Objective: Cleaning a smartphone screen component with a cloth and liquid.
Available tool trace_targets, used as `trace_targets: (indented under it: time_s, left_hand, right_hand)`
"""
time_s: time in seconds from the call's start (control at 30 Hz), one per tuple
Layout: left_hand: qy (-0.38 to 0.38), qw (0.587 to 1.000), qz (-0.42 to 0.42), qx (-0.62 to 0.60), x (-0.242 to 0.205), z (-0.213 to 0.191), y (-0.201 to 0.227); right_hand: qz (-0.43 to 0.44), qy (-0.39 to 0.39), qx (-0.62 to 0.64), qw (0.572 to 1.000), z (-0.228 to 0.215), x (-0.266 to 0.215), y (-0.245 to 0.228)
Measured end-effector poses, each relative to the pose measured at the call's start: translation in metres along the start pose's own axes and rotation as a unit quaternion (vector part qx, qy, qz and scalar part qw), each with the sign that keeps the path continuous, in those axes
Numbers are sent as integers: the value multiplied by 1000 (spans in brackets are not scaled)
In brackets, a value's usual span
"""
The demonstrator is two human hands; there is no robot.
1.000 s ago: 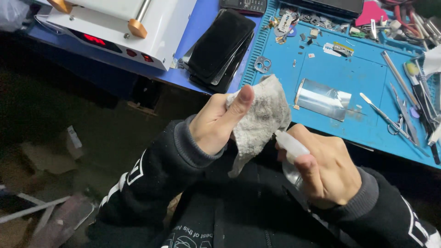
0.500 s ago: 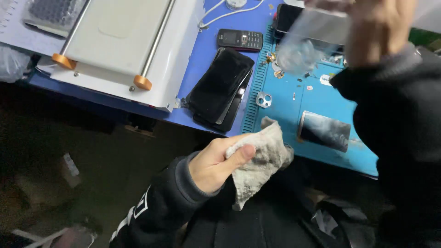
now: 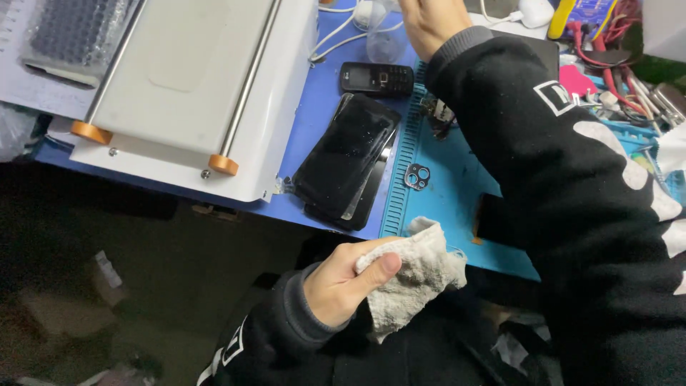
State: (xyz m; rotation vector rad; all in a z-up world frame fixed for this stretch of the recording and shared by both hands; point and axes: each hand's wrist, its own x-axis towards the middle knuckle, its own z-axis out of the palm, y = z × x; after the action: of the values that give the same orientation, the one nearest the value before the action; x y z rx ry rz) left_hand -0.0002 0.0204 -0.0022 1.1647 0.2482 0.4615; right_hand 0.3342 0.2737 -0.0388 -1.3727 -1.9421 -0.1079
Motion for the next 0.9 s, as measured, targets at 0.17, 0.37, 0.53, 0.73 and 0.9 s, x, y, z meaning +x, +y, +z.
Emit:
trace_targets:
  time_s: [0.17,0.37,0.53,0.73,0.9]
  left_hand:
    - [6,1000,-18,23,3,3,5]
    - [17,999,19,21,22,16,15]
    - [-21,987,25,155,41,42,15]
    - [135,916,162,343,61,71,6]
    - [124,915,123,363,73,75,-6]
  right_hand:
    - [63,-57,46,995,-91,-16,-111]
    - [22,-113,224,968,-196,-106,-230]
    - [144,-220,230,937,-202,-183,-253]
    - [225,-114,184,950,-202,-243,-233]
    - [278,-156,340,885,-204,-260,-229]
